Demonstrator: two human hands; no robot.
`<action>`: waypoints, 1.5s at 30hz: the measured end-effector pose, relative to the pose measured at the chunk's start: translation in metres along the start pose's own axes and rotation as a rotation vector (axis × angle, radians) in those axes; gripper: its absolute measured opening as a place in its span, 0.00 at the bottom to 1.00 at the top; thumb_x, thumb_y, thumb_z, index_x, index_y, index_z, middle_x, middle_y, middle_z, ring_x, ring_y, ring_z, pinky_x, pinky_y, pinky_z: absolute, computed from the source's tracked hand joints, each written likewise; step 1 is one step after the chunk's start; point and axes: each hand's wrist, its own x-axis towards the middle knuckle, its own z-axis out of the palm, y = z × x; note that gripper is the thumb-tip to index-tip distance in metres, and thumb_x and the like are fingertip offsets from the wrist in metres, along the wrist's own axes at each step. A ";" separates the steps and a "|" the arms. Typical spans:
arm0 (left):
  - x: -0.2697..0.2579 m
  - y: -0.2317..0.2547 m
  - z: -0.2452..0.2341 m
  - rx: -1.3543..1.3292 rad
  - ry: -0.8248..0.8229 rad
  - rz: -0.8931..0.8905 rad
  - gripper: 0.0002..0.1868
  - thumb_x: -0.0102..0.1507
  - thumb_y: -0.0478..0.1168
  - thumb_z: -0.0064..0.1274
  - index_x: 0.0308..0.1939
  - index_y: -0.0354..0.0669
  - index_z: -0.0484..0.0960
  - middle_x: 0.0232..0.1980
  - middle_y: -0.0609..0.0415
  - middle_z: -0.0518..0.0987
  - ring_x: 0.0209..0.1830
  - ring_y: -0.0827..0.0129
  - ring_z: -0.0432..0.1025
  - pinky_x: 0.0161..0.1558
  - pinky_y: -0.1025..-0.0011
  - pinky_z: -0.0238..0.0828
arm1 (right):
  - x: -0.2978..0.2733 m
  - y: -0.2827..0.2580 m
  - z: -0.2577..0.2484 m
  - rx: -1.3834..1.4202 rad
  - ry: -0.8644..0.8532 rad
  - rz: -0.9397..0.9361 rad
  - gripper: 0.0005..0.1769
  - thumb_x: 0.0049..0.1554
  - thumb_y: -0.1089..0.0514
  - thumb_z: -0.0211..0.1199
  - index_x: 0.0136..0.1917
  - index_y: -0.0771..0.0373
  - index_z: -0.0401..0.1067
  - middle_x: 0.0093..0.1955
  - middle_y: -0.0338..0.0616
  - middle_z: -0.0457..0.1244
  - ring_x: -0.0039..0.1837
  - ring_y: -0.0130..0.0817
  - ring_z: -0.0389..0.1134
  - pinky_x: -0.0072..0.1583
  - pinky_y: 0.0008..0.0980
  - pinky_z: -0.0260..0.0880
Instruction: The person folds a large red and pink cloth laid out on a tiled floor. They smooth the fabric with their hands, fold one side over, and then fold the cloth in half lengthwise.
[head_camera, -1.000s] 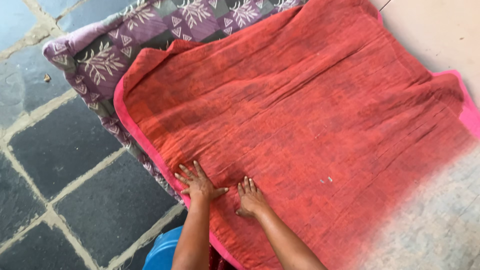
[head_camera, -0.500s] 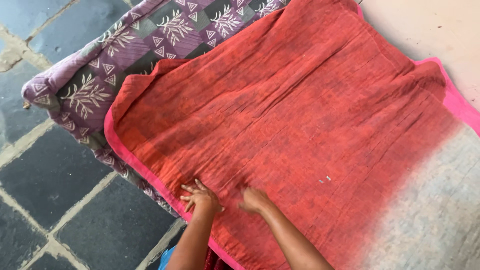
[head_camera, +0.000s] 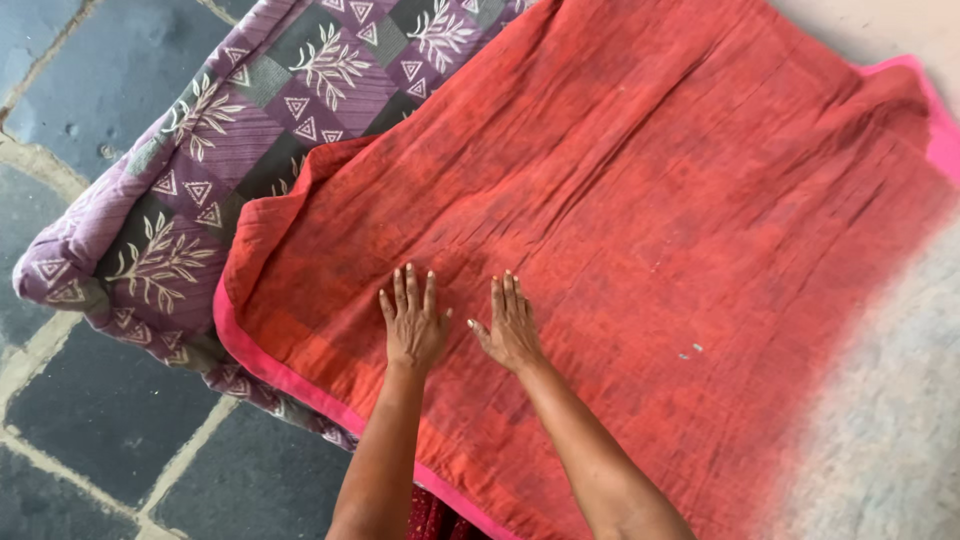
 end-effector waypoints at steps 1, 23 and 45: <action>0.004 -0.006 -0.001 0.011 -0.012 0.007 0.42 0.65 0.61 0.44 0.79 0.45 0.56 0.83 0.40 0.45 0.83 0.45 0.35 0.76 0.37 0.29 | 0.004 -0.003 0.004 -0.004 0.000 -0.001 0.55 0.59 0.34 0.60 0.82 0.71 0.40 0.84 0.66 0.35 0.84 0.61 0.38 0.76 0.60 0.46; 0.024 -0.047 -0.012 0.116 -0.224 -0.012 0.40 0.66 0.67 0.36 0.79 0.59 0.56 0.84 0.43 0.40 0.84 0.44 0.30 0.71 0.25 0.21 | 0.040 -0.037 0.013 -0.003 -0.540 0.257 0.58 0.61 0.28 0.50 0.84 0.63 0.26 0.87 0.57 0.18 0.86 0.52 0.16 0.81 0.57 0.23; 0.030 -0.045 -0.004 0.161 -0.257 -0.041 0.40 0.66 0.68 0.33 0.80 0.61 0.53 0.84 0.44 0.36 0.83 0.45 0.26 0.70 0.26 0.16 | 0.049 -0.042 0.012 -0.053 -0.645 0.248 0.55 0.63 0.27 0.43 0.84 0.62 0.22 0.86 0.57 0.15 0.85 0.53 0.13 0.81 0.56 0.17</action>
